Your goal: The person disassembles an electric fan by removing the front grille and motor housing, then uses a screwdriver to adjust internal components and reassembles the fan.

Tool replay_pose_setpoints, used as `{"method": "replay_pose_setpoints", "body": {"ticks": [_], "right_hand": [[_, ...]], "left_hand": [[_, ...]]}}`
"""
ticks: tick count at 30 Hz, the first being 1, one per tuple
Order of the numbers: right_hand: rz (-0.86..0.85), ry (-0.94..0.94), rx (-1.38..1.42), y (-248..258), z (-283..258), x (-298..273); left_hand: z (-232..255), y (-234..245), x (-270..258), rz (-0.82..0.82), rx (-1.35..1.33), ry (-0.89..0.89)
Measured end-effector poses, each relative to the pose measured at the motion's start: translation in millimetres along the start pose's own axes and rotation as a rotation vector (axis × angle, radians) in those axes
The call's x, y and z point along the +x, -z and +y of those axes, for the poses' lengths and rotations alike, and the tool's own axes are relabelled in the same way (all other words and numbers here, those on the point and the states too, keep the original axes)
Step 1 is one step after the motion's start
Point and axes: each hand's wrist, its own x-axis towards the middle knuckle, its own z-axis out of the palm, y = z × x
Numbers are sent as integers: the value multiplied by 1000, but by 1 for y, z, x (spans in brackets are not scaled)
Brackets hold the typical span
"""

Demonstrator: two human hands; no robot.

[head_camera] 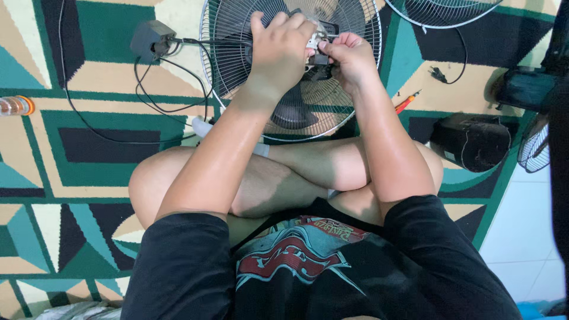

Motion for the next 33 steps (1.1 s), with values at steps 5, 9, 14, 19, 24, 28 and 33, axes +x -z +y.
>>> {"method": "replay_pose_setpoints", "body": {"ticks": [5, 9, 14, 19, 24, 28, 33], "right_hand": [[-27, -99, -12, -2, -12, -2], [-47, -130, -64, -4, -19, -2], [-67, -150, -41, -5, -23, 0], [-52, -165, -93, -5, -24, 0], [-46, -146, -147, -6, -23, 0], [-81, -232, -64, 4, -24, 4], [-115, -259, 0, 10, -18, 7]], "left_hand": [[0, 0, 2, -14, 20, -3], [1, 2, 2, -8, 28, -5], [3, 6, 2, -3, 28, -7], [5, 7, 2, 30, 20, -21], [6, 9, 2, 13, 21, -14], [7, 10, 3, -6, 17, -3], [6, 8, 3, -15, 57, 1]]}}
